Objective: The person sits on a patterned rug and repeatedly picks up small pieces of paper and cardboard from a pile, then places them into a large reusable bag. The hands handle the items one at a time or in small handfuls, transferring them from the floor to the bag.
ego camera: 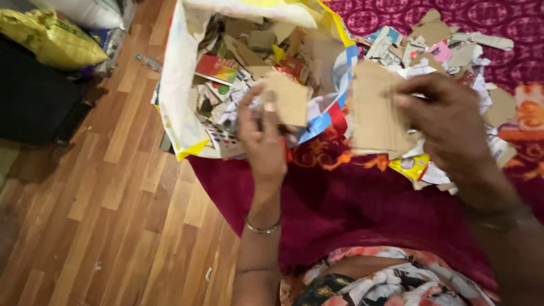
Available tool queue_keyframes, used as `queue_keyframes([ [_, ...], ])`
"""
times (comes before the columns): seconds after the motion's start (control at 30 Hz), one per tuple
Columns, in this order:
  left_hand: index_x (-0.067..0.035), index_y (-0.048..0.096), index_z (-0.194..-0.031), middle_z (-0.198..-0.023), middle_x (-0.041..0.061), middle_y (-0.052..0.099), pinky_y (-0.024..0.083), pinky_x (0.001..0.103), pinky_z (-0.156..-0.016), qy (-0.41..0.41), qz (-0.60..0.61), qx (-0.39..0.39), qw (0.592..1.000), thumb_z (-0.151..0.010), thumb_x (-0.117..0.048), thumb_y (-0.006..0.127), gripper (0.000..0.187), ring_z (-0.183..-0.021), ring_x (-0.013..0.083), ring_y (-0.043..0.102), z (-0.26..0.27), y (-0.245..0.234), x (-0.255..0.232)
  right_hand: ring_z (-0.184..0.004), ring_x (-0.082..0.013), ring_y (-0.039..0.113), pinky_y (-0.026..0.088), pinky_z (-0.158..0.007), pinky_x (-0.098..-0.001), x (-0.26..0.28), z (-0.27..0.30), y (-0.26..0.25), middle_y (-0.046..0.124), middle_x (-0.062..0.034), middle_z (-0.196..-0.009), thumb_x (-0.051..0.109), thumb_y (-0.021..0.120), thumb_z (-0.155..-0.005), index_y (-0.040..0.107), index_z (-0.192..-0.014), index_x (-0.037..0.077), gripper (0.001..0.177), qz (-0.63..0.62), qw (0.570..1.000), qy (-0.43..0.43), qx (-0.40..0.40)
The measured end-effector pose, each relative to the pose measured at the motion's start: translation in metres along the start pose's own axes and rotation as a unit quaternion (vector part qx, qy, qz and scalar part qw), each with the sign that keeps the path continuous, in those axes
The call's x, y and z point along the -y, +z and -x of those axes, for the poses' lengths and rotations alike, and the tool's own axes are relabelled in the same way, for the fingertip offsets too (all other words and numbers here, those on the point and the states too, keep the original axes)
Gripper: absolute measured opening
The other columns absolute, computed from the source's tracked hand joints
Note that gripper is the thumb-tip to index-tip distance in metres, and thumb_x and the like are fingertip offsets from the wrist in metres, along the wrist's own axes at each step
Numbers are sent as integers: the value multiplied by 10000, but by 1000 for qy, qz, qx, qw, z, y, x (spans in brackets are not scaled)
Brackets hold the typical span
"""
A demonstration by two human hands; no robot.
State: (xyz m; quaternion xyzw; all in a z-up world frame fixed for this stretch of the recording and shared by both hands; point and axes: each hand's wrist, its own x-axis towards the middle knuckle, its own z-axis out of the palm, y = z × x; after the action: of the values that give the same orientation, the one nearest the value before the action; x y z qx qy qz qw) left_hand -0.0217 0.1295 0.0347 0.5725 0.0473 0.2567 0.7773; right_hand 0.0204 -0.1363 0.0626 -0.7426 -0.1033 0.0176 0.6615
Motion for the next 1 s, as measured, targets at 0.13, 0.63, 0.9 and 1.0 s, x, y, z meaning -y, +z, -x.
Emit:
queue_keyframes([
  [0.13, -18, 451, -1506, -1282, 160, 628, 561, 267, -693, 60, -40, -33, 997, -1062, -8, 466, 444, -800, 141, 684, -45, -32, -6, -830, -161, 708, 632, -714, -284, 10, -57, 82, 724, -130, -1074, 112, 646, -981, 684, -1218, -12, 270, -7, 995, 18, 94],
  [0.63, -48, 677, -1322, -1288, 132, 697, 561, 311, -1003, 26, -336, 83, 938, -1028, -182, 689, 323, -1146, 180, 682, 34, -24, -28, -1118, -157, 679, 632, -865, -302, -11, -69, 19, 647, -100, -1272, -16, 629, -1010, 603, -1361, 55, 359, -43, 992, -117, 31],
  [0.9, -12, 694, -1224, -1219, 202, 706, 585, 436, -962, 135, -346, 290, 882, -993, -59, 637, 242, -1103, 387, 705, 67, 44, 86, -923, -127, 708, 617, -821, -257, -58, -21, -54, 730, -57, -1072, 18, 706, -1076, 722, -1172, 29, 98, 177, 978, -107, 12],
  [1.0, 6, 595, -1314, -1152, 300, 688, 554, 517, -796, 156, -493, 252, 818, -987, -114, 614, 349, -884, 440, 686, 41, 46, 126, -871, -185, 701, 575, -711, -342, -82, -8, -35, 742, -77, -1006, 60, 746, -937, 756, -1147, 93, 214, 294, 947, -93, 86],
])
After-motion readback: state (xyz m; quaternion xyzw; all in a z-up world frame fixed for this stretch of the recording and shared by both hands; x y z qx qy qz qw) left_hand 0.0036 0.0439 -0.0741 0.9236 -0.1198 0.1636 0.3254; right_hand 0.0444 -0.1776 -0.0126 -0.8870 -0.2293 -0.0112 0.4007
